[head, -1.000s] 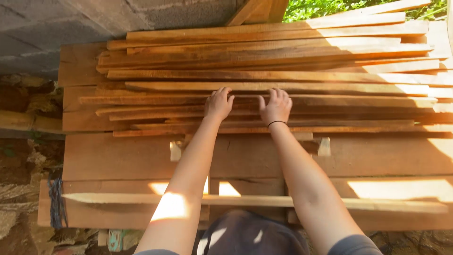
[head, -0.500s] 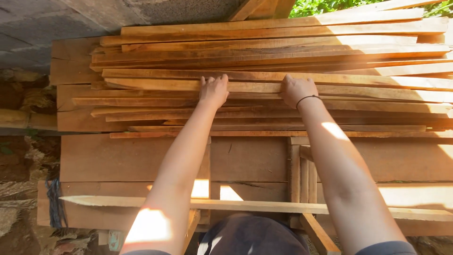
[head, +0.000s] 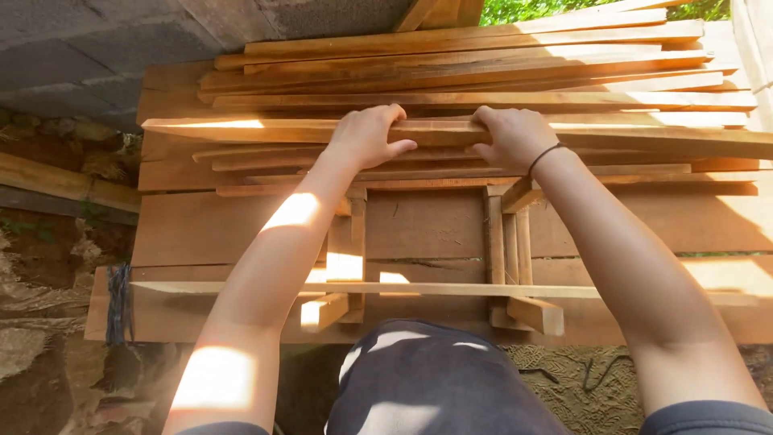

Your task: The recorder is selecting thin strips of wood, aligning them on a workbench, and tying them together into bundles using wire.

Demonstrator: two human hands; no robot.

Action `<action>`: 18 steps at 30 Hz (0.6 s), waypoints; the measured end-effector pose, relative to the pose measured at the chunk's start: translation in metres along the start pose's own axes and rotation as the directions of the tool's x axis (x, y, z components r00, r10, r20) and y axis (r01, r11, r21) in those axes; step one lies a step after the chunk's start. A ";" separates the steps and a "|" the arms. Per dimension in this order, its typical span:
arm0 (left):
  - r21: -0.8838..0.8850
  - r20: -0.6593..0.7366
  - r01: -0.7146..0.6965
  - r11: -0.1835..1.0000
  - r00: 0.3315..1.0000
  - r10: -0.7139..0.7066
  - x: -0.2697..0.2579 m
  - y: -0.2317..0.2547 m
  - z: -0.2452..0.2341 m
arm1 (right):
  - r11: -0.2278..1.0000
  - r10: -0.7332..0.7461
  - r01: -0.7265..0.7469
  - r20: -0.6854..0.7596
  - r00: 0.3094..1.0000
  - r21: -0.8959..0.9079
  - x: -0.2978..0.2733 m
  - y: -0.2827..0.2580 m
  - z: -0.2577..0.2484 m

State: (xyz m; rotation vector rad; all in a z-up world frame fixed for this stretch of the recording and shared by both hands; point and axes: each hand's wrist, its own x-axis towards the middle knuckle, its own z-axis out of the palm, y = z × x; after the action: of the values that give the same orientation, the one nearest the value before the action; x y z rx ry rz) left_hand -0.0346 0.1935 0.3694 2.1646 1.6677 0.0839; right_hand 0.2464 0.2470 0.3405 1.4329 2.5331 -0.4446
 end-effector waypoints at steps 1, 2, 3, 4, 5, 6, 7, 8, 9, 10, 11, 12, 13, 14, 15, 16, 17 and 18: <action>0.000 -0.005 -0.002 1.000 1.000 0.002 -0.008 0.005 0.002 | 1.000 0.000 0.000 -0.004 1.000 -0.004 -0.010 -0.007 -0.002; 0.031 -0.005 -0.015 0.999 1.000 0.015 -0.015 0.009 0.004 | 1.000 -0.027 0.028 -0.010 1.000 0.010 -0.020 -0.014 -0.001; 0.062 -0.004 -0.029 0.998 1.000 0.029 -0.021 0.013 0.007 | 0.998 -0.055 0.056 -0.017 0.998 0.024 -0.028 -0.021 -0.001; 0.064 -0.012 -0.031 0.997 0.999 0.032 -0.029 0.016 0.012 | 0.998 -0.055 0.055 -0.025 0.998 0.019 -0.038 -0.024 0.004; 0.030 0.023 -0.011 1.000 1.000 0.010 -0.036 0.019 0.016 | 0.998 -0.058 0.058 -0.019 0.998 0.032 -0.048 -0.027 0.008; -0.006 0.060 0.013 1.000 0.998 -0.012 -0.043 0.020 0.020 | 0.997 -0.063 0.064 -0.010 0.998 0.043 -0.056 -0.031 0.013; -0.006 0.053 0.012 1.000 0.999 -0.012 -0.051 0.023 0.023 | 0.997 -0.065 0.065 -0.015 0.998 0.038 -0.063 -0.034 0.015; -0.013 0.086 0.015 1.000 0.996 -0.014 -0.059 0.025 0.026 | 0.995 -0.070 0.069 0.001 0.998 0.074 -0.069 -0.038 0.018; -0.020 0.120 0.019 1.000 0.993 -0.016 -0.067 0.028 0.030 | 0.991 -0.075 0.073 0.016 0.997 0.109 -0.076 -0.042 0.022; -0.021 0.119 0.020 1.000 0.993 -0.018 -0.070 0.027 0.038 | 0.991 -0.077 0.075 0.017 0.997 0.108 -0.076 -0.043 0.029; -0.012 0.139 0.015 1.000 0.990 -0.013 -0.072 0.027 0.047 | 0.991 -0.086 0.085 0.009 0.996 0.104 -0.076 -0.044 0.037; -0.001 0.160 0.008 1.000 0.987 -0.007 -0.072 0.025 0.055 | 0.991 -0.094 0.093 0.000 0.996 0.101 -0.075 -0.044 0.045; 0.001 0.159 0.007 1.000 0.987 -0.007 -0.071 0.019 0.060 | 0.990 -0.093 0.093 -0.002 0.996 0.101 -0.070 -0.045 0.053; -0.013 0.171 0.005 1.000 0.985 -0.003 -0.071 0.014 0.067 | 0.991 -0.103 0.103 -0.004 0.995 0.086 -0.066 -0.045 0.062; -0.028 0.183 0.003 1.000 0.983 0.002 -0.070 0.009 0.074 | 0.991 -0.113 0.113 -0.006 0.994 0.071 -0.061 -0.045 0.071; -0.029 0.186 0.003 1.000 0.983 0.002 -0.067 0.004 0.080 | 0.991 -0.112 0.112 -0.003 0.994 0.073 -0.056 -0.046 0.078; -0.031 0.179 0.013 0.999 0.984 -0.008 -0.064 -0.002 0.086 | 0.991 -0.117 0.117 -0.004 0.993 0.057 -0.049 -0.048 0.085; -0.032 0.169 0.025 0.999 0.985 -0.019 -0.059 -0.009 0.091 | 0.991 -0.125 0.125 -0.007 0.992 0.039 -0.041 -0.048 0.090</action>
State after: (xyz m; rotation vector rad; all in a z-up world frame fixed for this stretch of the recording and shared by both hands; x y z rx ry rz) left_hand -0.0334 0.1144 0.2943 2.0659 1.5825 -0.0747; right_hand 0.2279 0.1595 0.2768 1.2941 2.6414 -0.5143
